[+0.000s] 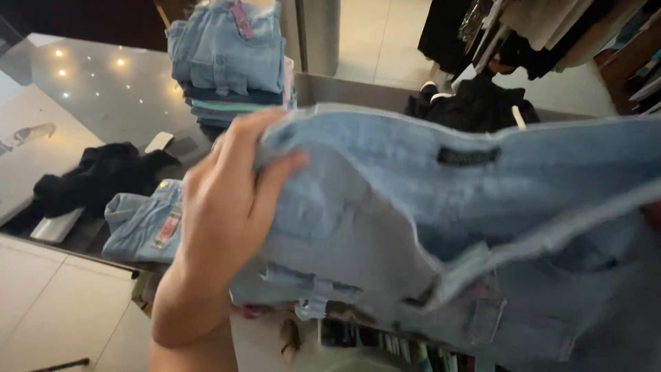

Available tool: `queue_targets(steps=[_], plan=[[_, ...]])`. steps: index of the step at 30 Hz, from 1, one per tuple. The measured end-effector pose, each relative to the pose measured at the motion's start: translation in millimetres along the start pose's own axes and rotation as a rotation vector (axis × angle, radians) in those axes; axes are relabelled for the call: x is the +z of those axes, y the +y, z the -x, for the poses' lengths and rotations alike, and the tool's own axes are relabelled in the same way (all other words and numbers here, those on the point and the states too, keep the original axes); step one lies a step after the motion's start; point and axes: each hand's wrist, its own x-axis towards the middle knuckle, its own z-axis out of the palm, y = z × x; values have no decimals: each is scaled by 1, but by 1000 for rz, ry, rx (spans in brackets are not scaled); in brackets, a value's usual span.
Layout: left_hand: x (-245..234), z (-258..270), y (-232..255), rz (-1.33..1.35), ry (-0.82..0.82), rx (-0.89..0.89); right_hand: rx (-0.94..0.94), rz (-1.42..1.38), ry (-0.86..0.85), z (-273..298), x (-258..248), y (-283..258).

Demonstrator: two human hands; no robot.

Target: Trimming loose threads from denim shorts with scissors and folding them for display.

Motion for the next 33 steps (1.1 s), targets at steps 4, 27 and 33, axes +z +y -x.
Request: queue_targets(steps=[4, 27, 33], plan=[[70, -34, -53, -71, -293, -172, 21, 85, -118, -18, 29, 32], [196, 185, -120, -259, -697, -254, -57, 567, -420, 150, 131, 236], [200, 190, -125, -248, -648, -280, -106, 571, -352, 153, 134, 235]])
